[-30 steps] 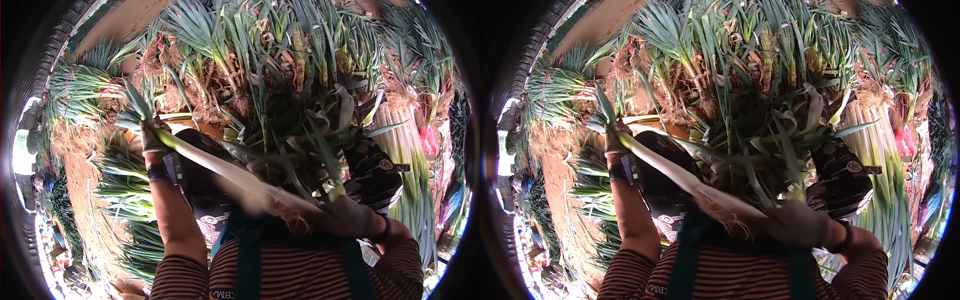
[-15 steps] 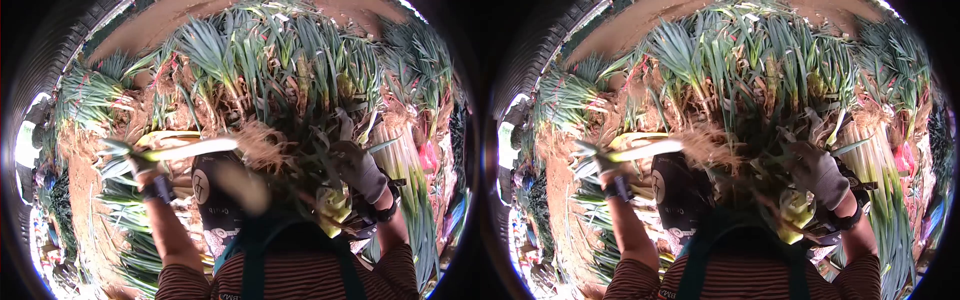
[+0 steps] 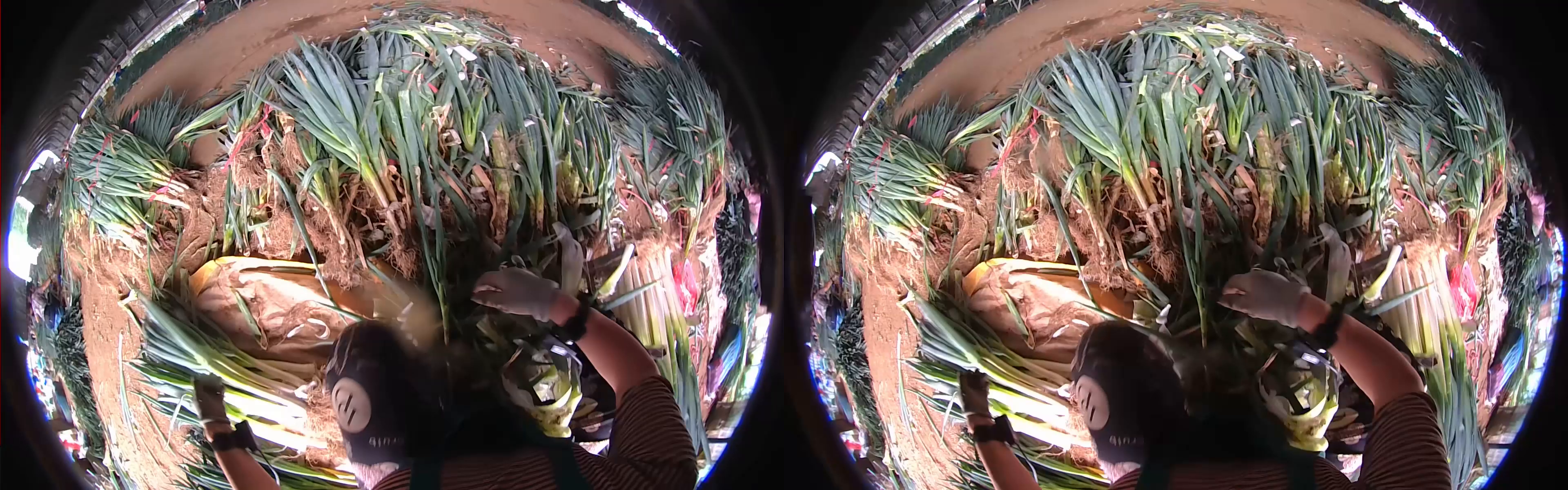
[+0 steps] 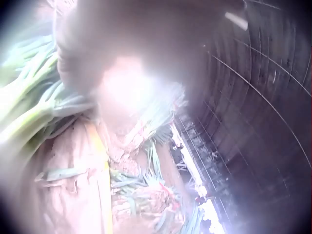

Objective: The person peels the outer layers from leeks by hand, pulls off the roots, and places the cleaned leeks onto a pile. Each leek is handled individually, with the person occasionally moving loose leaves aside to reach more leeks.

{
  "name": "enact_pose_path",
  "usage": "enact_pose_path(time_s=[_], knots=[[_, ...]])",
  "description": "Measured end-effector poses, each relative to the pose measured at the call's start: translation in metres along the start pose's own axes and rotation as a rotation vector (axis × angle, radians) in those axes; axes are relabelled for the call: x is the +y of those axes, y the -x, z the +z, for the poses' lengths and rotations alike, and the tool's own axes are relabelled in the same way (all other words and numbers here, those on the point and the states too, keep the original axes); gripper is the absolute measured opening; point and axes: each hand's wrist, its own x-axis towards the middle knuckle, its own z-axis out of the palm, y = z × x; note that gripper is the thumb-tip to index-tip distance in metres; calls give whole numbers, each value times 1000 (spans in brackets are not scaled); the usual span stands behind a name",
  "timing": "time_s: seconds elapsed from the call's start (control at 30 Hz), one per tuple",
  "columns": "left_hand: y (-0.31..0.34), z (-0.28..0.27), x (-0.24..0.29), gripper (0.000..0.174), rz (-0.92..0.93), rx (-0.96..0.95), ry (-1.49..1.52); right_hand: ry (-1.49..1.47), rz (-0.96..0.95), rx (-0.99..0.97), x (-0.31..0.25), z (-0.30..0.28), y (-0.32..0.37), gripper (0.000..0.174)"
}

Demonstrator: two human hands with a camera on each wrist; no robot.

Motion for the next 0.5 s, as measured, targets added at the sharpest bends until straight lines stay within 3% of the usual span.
enact_pose_path(time_s=[0.07, 0.17, 0.23, 0.3, 0.43, 0.47, 0.5], knots=[[23, 93, -18, 32, -27, 138, 19, 7, 25, -25, 11, 16, -65, 36], [28, 156, -33, 34, -94, 134, -14, 95, 57, 49, 20, 47, -163, 46], [26, 180, -40, 31, -168, 115, 20, 147, 121, 302, 22, 74, -222, 62], [27, 195, -39, 31, -239, 44, 30, 323, 158, 547, 32, 104, -285, 60], [33, 212, -36, 30, -237, 67, -33, 357, 281, 426, 49, 100, -349, 49], [33, 213, -33, 30, -232, 82, -61, 376, 349, 359, 25, 78, -340, 36], [30, 211, -32, 30, -211, 86, -99, 317, 367, 366, 5, 53, -325, 39]])
